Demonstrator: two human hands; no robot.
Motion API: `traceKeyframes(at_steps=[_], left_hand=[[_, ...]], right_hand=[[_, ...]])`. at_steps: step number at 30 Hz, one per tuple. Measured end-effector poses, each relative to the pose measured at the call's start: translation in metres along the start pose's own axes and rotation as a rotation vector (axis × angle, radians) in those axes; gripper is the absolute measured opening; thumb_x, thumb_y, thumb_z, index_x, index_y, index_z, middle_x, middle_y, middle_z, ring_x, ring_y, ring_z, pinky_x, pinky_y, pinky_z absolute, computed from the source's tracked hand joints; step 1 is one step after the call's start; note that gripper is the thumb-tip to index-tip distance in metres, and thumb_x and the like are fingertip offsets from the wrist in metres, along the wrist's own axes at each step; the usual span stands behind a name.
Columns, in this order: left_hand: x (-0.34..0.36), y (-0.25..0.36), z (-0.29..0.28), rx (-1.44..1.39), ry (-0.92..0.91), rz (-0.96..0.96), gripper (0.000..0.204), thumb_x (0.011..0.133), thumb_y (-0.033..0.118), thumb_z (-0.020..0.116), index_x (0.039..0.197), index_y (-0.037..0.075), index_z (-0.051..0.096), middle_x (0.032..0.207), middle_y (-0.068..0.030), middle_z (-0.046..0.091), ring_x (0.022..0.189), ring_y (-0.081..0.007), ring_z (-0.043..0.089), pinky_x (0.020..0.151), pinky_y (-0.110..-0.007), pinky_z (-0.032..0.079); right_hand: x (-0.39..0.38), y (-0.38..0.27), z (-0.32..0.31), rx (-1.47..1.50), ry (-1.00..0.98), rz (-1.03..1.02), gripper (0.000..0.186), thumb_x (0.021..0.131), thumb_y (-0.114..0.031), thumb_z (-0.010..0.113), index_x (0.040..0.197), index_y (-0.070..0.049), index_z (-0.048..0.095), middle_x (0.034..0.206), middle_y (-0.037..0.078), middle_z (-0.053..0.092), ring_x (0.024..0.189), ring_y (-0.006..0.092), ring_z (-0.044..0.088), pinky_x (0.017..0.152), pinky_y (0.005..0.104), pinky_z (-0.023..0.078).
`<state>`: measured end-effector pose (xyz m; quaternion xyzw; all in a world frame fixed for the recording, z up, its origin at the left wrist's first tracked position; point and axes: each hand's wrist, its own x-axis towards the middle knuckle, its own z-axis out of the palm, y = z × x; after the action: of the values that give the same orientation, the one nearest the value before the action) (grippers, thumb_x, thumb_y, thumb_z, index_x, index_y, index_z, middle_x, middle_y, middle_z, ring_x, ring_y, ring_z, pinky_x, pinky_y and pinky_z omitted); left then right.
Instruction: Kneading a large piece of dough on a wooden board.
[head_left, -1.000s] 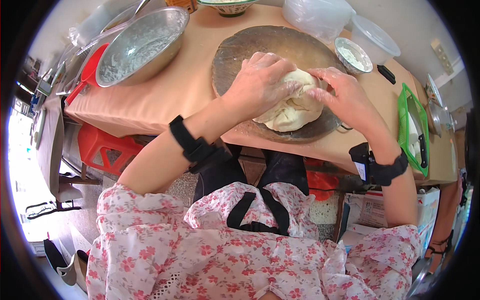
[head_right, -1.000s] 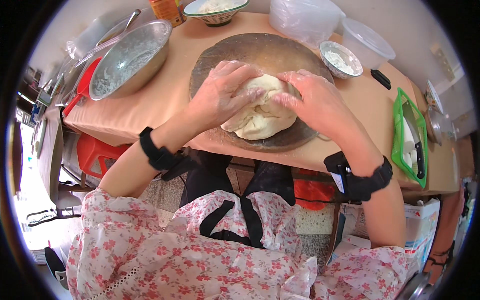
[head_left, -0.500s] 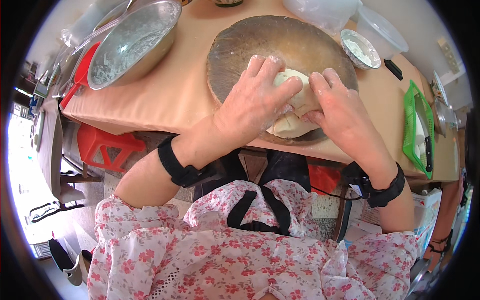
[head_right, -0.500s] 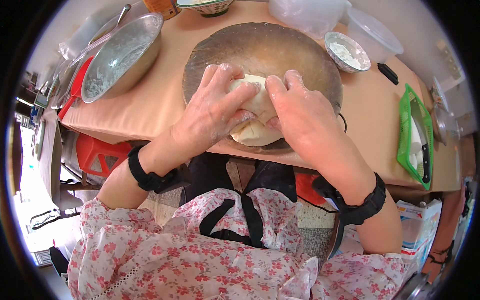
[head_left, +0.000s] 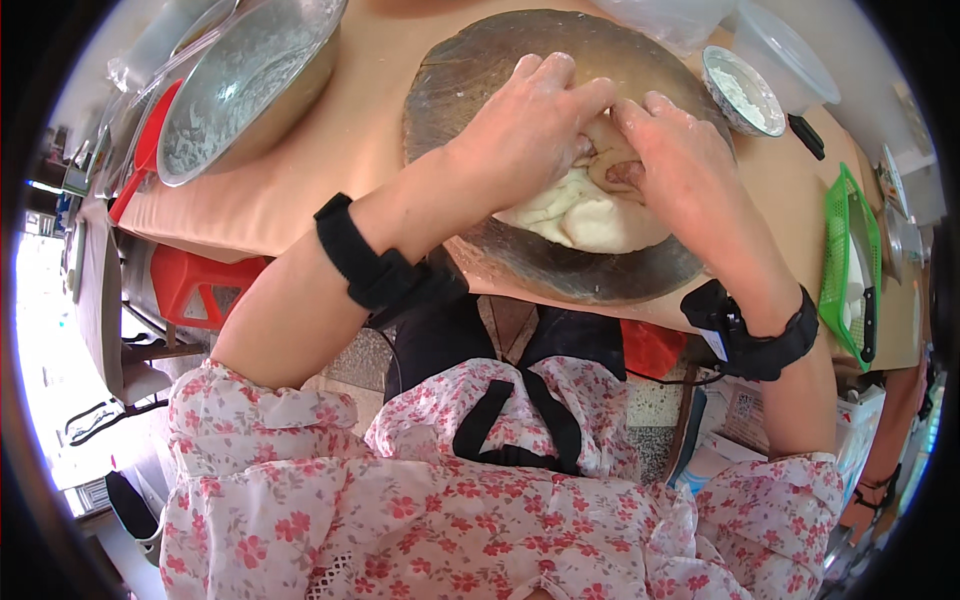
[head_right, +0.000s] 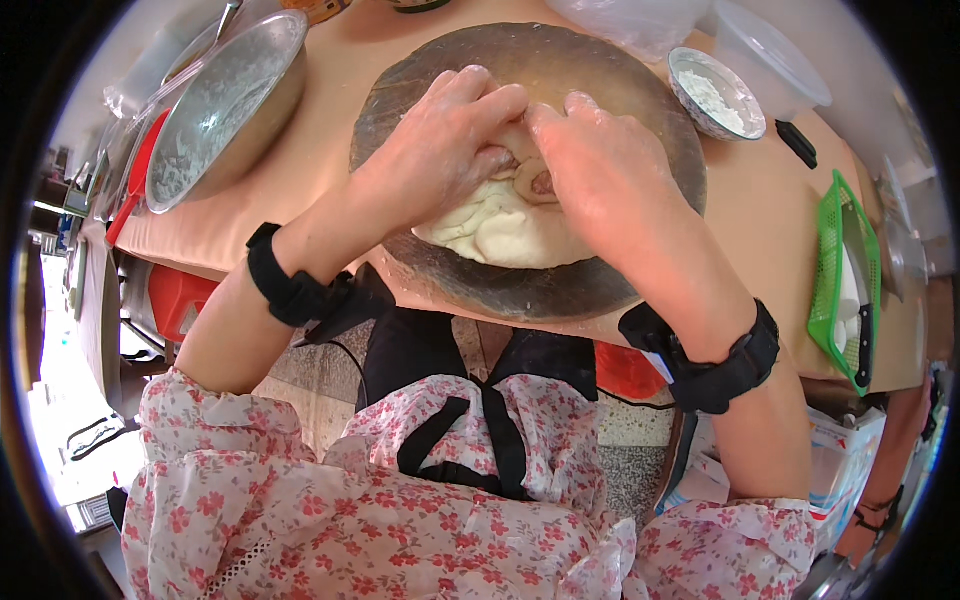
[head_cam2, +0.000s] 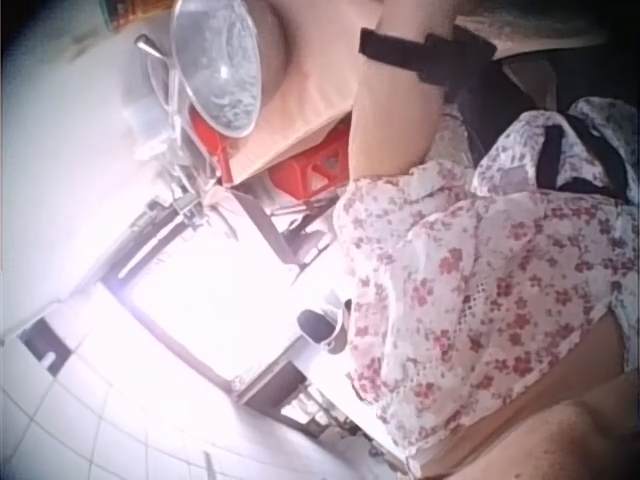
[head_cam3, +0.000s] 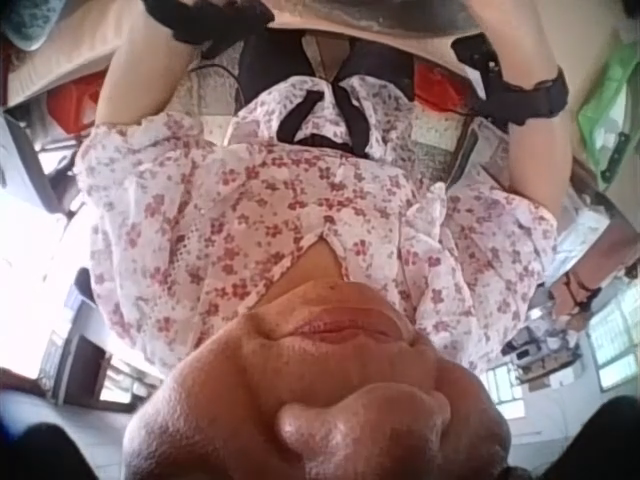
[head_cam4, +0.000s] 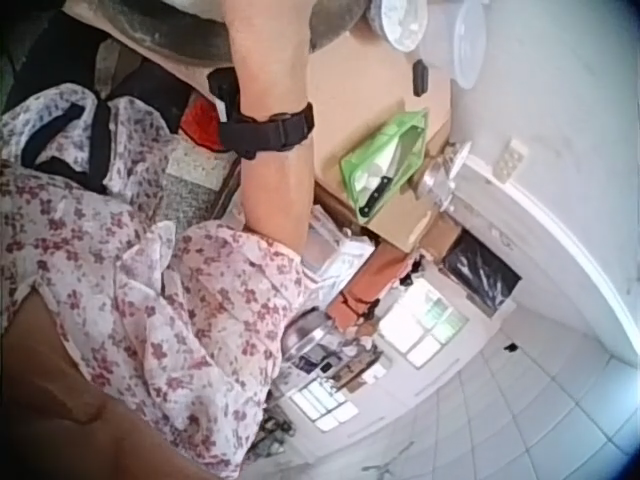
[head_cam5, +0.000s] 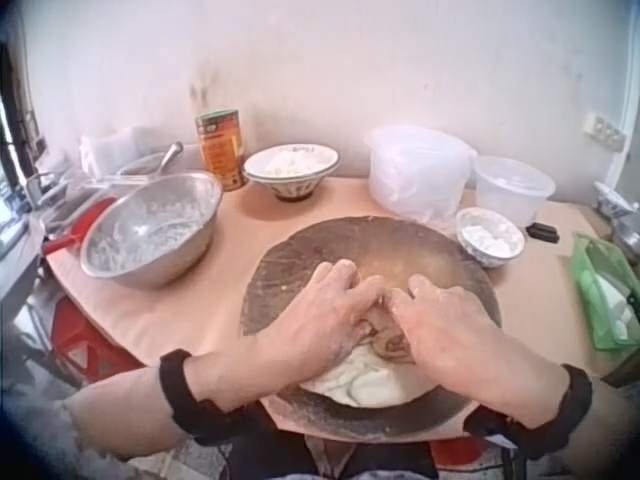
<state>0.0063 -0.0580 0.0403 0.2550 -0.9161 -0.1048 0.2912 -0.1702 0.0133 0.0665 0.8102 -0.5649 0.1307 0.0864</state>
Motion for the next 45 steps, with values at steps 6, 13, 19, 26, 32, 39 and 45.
traceKeyframes(at_steps=[6,13,19,26,32,39,45], left_hand=[[0.021,-0.018,0.010,0.078,-0.024,-0.050,0.037,0.079,0.012,0.071,0.114,0.008,0.059,0.104,-0.0202,0.058,0.100,-0.0402,0.057,0.088,-0.045,0.049],[0.013,-0.014,0.022,0.108,0.136,-0.066,0.027,0.080,0.013,0.068,0.102,0.006,0.055,0.098,-0.0157,0.055,0.098,-0.0385,0.054,0.086,-0.045,0.046],[-0.016,0.006,0.006,0.092,0.186,0.040,0.025,0.082,0.015,0.071,0.104,0.008,0.061,0.110,-0.0126,0.056,0.103,-0.0343,0.054,0.089,-0.041,0.047],[-0.054,0.033,-0.026,0.175,0.258,0.244,0.024,0.080,0.011,0.072,0.103,0.009,0.067,0.107,-0.0104,0.055,0.097,-0.0315,0.055,0.084,-0.041,0.048],[-0.085,0.050,-0.018,0.022,0.273,0.298,0.030,0.068,0.002,0.076,0.096,0.007,0.068,0.101,-0.0082,0.054,0.088,-0.0257,0.054,0.078,-0.038,0.047],[-0.087,0.040,-0.001,0.034,0.296,0.268,0.032,0.062,0.001,0.076,0.092,0.007,0.067,0.096,-0.0065,0.052,0.084,-0.0253,0.052,0.075,-0.036,0.046],[-0.070,0.020,0.000,0.016,0.247,0.259,0.016,0.068,0.009,0.065,0.084,0.008,0.061,0.096,-0.0083,0.050,0.091,-0.0282,0.051,0.080,-0.038,0.045]], right_hand=[[0.014,0.006,0.006,-0.066,-0.010,0.048,0.021,0.085,-0.011,0.060,0.102,0.000,0.060,0.092,0.021,0.063,0.086,0.0366,0.066,0.072,0.0454,0.053],[0.005,0.006,0.024,-0.096,0.139,0.113,0.021,0.085,-0.011,0.061,0.104,-0.004,0.058,0.094,0.018,0.063,0.084,0.0352,0.066,0.068,0.0459,0.054],[-0.026,-0.007,0.011,0.008,0.177,0.067,0.021,0.087,-0.014,0.063,0.103,-0.005,0.052,0.097,0.016,0.056,0.082,0.0374,0.065,0.068,0.0466,0.054],[-0.061,-0.020,-0.031,0.208,0.141,-0.027,0.015,0.086,-0.012,0.066,0.096,-0.002,0.060,0.106,0.016,0.058,0.088,0.0366,0.063,0.072,0.0441,0.053],[-0.070,-0.026,-0.045,0.412,0.001,-0.028,0.007,0.082,-0.005,0.064,0.087,-0.002,0.062,0.099,0.014,0.057,0.082,0.0355,0.063,0.070,0.0436,0.051],[-0.064,-0.037,-0.030,0.157,-0.025,-0.125,0.005,0.079,-0.002,0.059,0.082,-0.003,0.062,0.096,0.014,0.055,0.071,0.0317,0.065,0.062,0.0393,0.053],[-0.045,-0.044,-0.024,0.024,-0.034,-0.128,0.007,0.078,-0.002,0.059,0.083,-0.004,0.063,0.096,0.017,0.054,0.069,0.0295,0.066,0.062,0.0398,0.053]])
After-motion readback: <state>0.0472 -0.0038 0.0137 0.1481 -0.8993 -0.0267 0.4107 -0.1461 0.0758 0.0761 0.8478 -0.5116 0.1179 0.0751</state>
